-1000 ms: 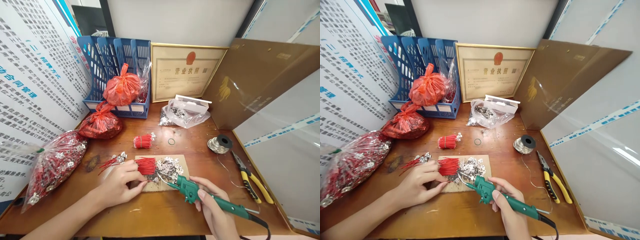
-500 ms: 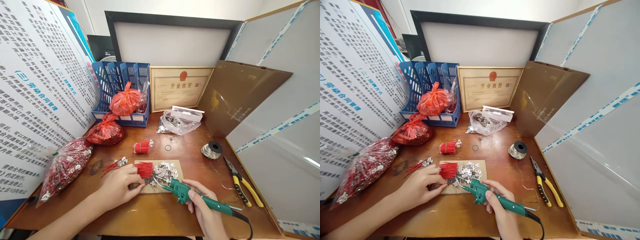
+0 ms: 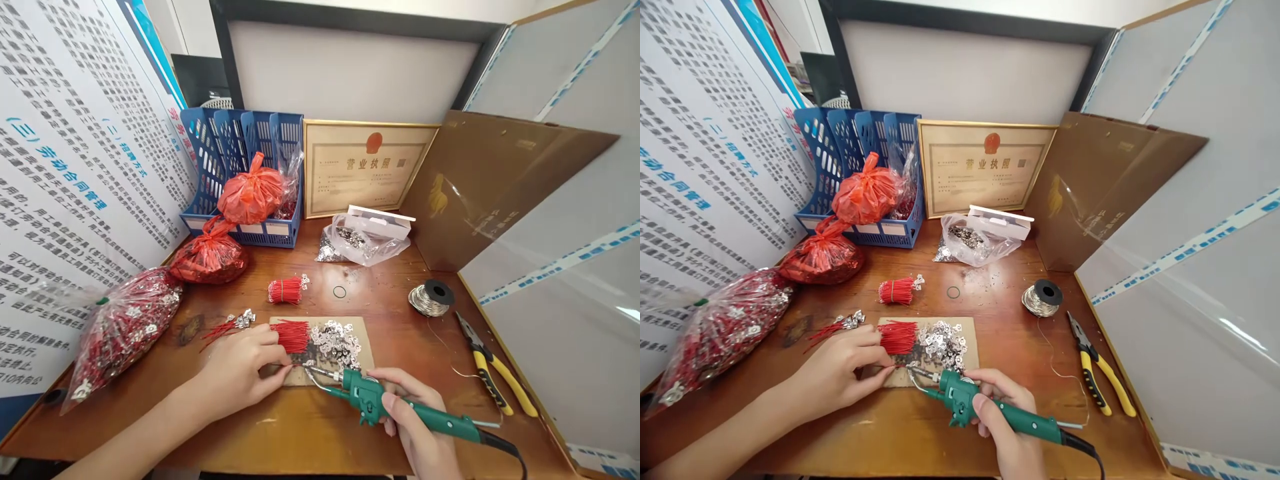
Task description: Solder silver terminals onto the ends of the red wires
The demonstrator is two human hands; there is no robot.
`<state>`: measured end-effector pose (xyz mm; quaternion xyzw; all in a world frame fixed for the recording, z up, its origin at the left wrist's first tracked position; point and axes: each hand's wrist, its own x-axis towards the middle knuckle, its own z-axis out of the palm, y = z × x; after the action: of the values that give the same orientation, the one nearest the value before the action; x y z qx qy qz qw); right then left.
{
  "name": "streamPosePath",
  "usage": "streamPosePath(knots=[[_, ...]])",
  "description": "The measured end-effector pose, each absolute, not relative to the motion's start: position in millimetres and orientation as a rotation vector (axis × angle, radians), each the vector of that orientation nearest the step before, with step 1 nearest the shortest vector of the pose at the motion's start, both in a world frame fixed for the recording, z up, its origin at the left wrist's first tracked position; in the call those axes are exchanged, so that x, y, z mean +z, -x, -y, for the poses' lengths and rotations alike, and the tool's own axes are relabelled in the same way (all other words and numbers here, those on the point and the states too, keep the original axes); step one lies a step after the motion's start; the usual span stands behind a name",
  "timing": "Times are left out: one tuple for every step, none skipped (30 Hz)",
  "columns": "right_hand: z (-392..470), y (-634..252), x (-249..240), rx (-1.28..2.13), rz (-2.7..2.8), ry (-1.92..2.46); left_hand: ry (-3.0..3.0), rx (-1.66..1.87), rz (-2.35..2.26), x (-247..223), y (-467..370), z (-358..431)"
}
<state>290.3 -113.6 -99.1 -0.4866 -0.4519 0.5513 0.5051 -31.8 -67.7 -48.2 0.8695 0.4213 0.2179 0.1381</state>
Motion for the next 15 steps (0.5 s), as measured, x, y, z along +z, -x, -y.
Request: streamPosePath(knots=[[113.9, -291.2, -97.7, 1.329, 1.096, 1.18, -2.517, 0.643, -1.21, -48.8, 31.9, 67.2], [114.0, -292.2, -96.2, 1.33, 1.103, 1.188, -2.522, 0.657, -1.199, -49.2, 31.9, 66.7], [114.0, -293.2, -94.9, 1.332, 1.111, 1.197, -2.525, 0.67, -1.189, -49.3, 31.9, 66.2], [113.8, -294.2, -93.8, 1.333, 1.118, 1.208, -2.526, 0.684, -1.181, -49.3, 31.9, 65.8], [113.7, -295.1, -93.0, 1.333, 1.125, 1.22, -2.524, 0.699, -1.172, -49.2, 31.7, 65.5], [113.8, -295.9, -92.5, 1.332, 1.131, 1.232, -2.52, 0.717, -1.163, -49.1, 31.5, 65.3], [114.1, -296.7, -92.5, 1.327, 1.135, 1.245, -2.515, 0.736, -1.156, -49.0, 31.2, 65.3], [114.6, -297.4, -92.8, 1.322, 1.141, 1.254, -2.51, 0.752, -1.154, -49.0, 30.8, 65.5], [115.3, -298.2, -93.5, 1.314, 1.147, 1.26, -2.505, 0.765, -1.157, -49.1, 30.5, 65.8], [116.0, -299.0, -94.4, 1.304, 1.154, 1.263, -2.502, 0.779, -1.157, -49.4, 30.1, 66.2], [116.8, -299.8, -95.3, 1.295, 1.161, 1.263, -2.498, 0.787, -1.158, -49.8, 29.9, 66.6], [117.5, -300.7, -96.0, 1.285, 1.165, 1.265, -2.493, 0.796, -1.16, -50.4, 29.8, 67.0], [118.2, -301.4, -96.4, 1.277, 1.168, 1.268, -2.489, 0.801, -1.159, -51.0, 29.8, 67.3], [118.8, -302.1, -96.3, 1.273, 1.169, 1.273, -2.486, 0.803, -1.157, -51.6, 29.9, 67.5], [119.4, -302.4, -95.7, 1.274, 1.166, 1.282, -2.484, 0.803, -1.156, -52.2, 30.1, 67.7]])
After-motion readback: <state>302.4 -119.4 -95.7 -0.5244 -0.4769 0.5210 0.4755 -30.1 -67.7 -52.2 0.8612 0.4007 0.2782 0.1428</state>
